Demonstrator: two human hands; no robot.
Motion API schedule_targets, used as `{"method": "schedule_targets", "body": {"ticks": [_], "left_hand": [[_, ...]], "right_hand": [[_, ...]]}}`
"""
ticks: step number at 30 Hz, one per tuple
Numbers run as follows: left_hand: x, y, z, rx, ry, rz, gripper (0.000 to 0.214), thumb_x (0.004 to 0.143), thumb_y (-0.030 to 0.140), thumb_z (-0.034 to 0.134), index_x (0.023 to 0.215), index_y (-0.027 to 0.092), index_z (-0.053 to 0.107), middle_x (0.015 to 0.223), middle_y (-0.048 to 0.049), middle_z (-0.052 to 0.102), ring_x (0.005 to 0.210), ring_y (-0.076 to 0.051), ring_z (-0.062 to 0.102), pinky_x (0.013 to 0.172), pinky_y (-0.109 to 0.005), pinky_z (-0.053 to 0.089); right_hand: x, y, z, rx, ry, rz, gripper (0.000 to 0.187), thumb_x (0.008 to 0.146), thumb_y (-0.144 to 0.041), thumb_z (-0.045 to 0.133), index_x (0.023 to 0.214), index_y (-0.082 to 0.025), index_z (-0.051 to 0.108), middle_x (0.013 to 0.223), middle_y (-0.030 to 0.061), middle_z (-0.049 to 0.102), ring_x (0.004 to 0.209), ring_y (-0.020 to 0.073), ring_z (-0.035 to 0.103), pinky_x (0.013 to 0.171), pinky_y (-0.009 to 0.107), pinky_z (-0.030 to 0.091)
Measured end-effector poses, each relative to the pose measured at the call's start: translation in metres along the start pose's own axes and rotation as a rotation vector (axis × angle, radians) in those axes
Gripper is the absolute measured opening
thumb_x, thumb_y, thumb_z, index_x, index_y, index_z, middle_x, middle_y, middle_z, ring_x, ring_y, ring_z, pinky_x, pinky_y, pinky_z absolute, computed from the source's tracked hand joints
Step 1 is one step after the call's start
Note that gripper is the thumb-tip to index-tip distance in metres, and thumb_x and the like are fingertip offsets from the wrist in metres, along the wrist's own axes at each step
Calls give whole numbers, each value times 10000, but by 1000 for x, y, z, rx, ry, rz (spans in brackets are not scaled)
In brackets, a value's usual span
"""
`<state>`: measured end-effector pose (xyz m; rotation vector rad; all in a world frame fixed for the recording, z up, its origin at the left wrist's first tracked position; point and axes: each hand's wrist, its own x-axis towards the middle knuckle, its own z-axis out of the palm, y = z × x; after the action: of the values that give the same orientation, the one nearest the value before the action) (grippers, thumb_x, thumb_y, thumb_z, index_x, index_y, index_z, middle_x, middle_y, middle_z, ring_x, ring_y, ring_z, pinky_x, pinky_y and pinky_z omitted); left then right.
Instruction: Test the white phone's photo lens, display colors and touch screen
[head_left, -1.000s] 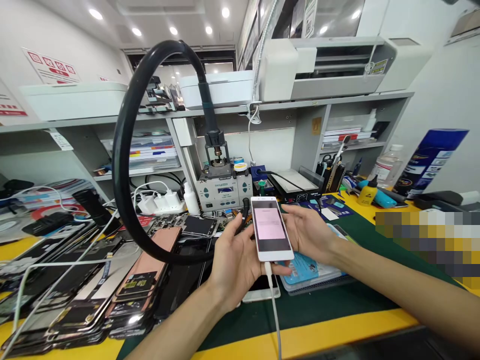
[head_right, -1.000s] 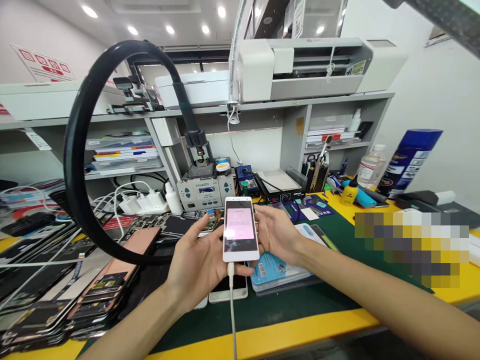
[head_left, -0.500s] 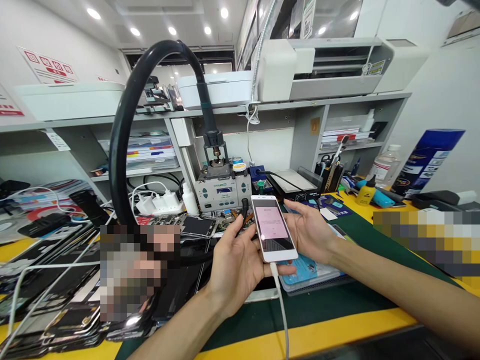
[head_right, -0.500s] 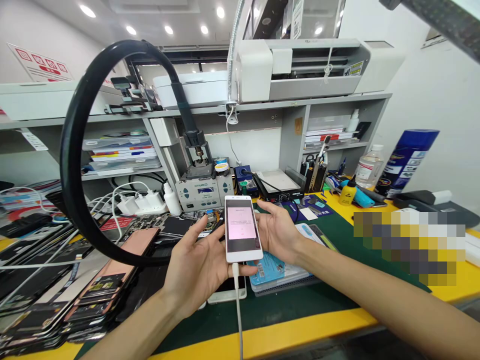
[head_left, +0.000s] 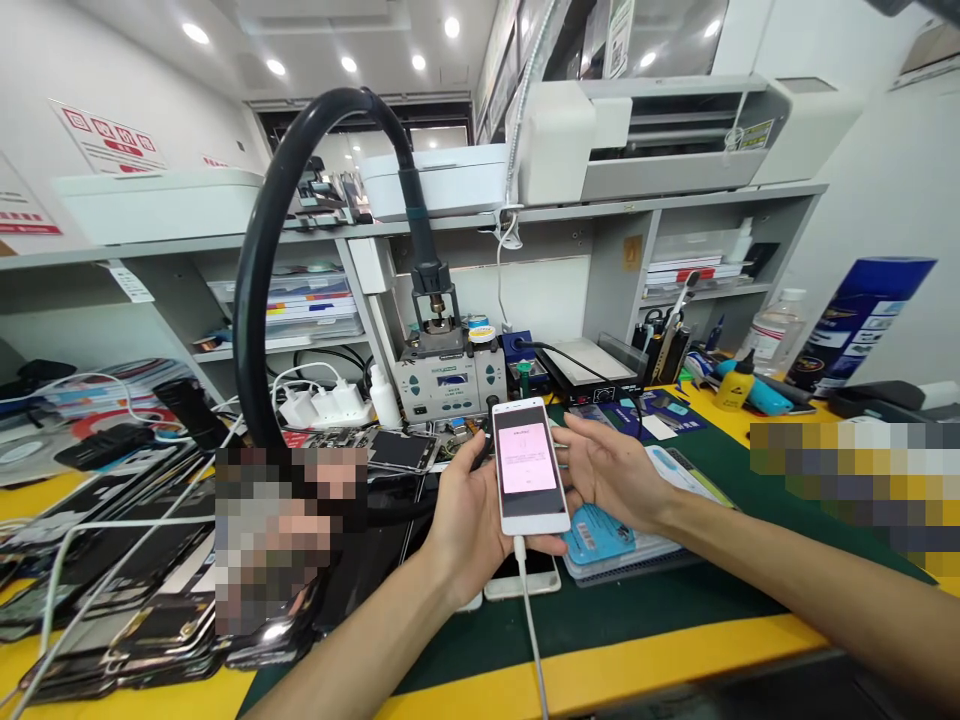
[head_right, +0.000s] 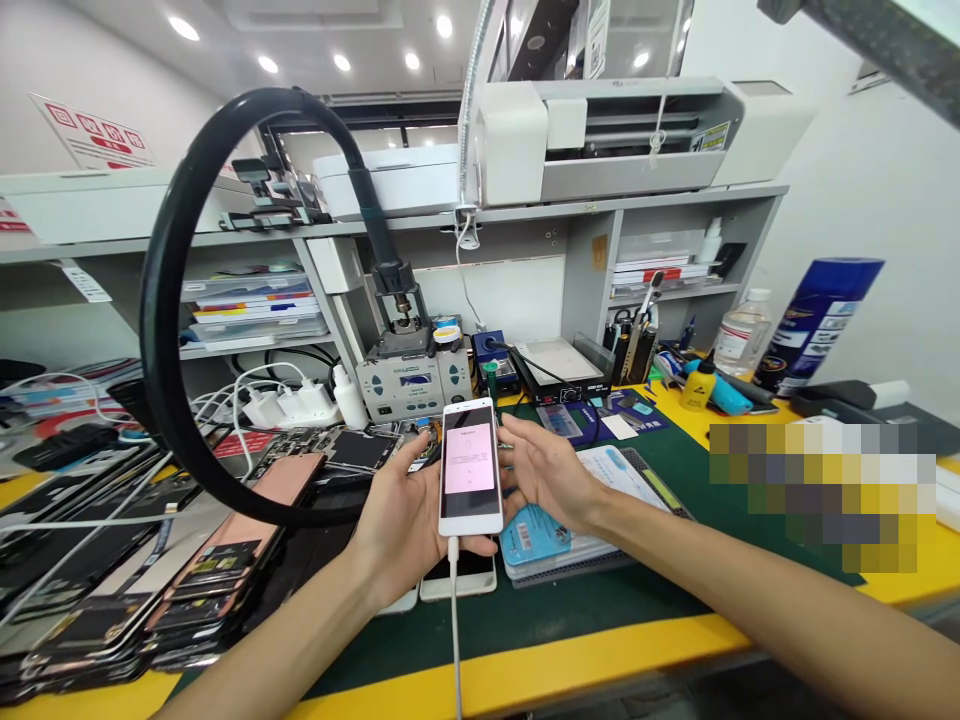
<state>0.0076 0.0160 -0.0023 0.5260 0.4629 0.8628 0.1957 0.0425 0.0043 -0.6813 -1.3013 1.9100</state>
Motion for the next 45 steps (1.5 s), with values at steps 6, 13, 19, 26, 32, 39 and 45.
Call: {"method": "schedule_targets", "body": {"ticks": [6,13,19,26,32,39,45], "left_hand": [[0,-1,1,11,-8,-7,645,926,586,397,1383,135,459,1108,-174,660,896,-291,677,680,-409,572],[-3,-3,8,35,32,2,640,936,586,366,1371,133,491,1088,-172,669,897,-287,675,658,-387,576],[-4,-2,9,27,10,12,648,937,584,365,1382,127,480,1092,-176,664,913,-288,671,685,-393,578],[-6,0,13,-6,-20,44,634,951,551,356,1409,122,441,1098,-181,654,931,-291,666,712,-406,576],[-5,-1,13,7,-16,61,623,949,545,368,1407,129,445,1101,-177,651,931,-284,666,727,-401,577],[-5,-2,11,27,7,67,618,943,556,378,1390,137,467,1088,-166,656,920,-277,665,725,-391,573],[-7,-2,14,39,33,74,621,945,546,374,1400,130,443,1096,-172,654,920,-281,663,732,-396,566]], "right_hand": [[1,-1,0,-21,-4,7,511,973,-518,336,1280,-175,556,994,112,693,725,207,641,594,310,523],[0,1,0,-40,13,5,471,968,-496,370,1274,-185,547,1003,112,690,736,211,642,563,294,517],[4,-5,-6,154,-1,83,466,957,-487,366,1200,-147,571,900,114,709,661,212,660,514,300,520],[5,-8,-11,326,7,132,480,939,-511,387,1147,-122,576,892,129,723,737,258,699,595,371,564],[5,-8,-11,308,22,142,500,944,-521,362,1161,-115,557,904,141,727,729,258,704,568,357,557],[5,-9,-8,315,9,126,475,948,-505,364,1169,-130,553,912,129,717,748,253,701,578,358,565],[5,-9,-9,357,-25,125,480,951,-504,369,1189,-128,549,930,135,708,723,239,697,541,339,563]]}}
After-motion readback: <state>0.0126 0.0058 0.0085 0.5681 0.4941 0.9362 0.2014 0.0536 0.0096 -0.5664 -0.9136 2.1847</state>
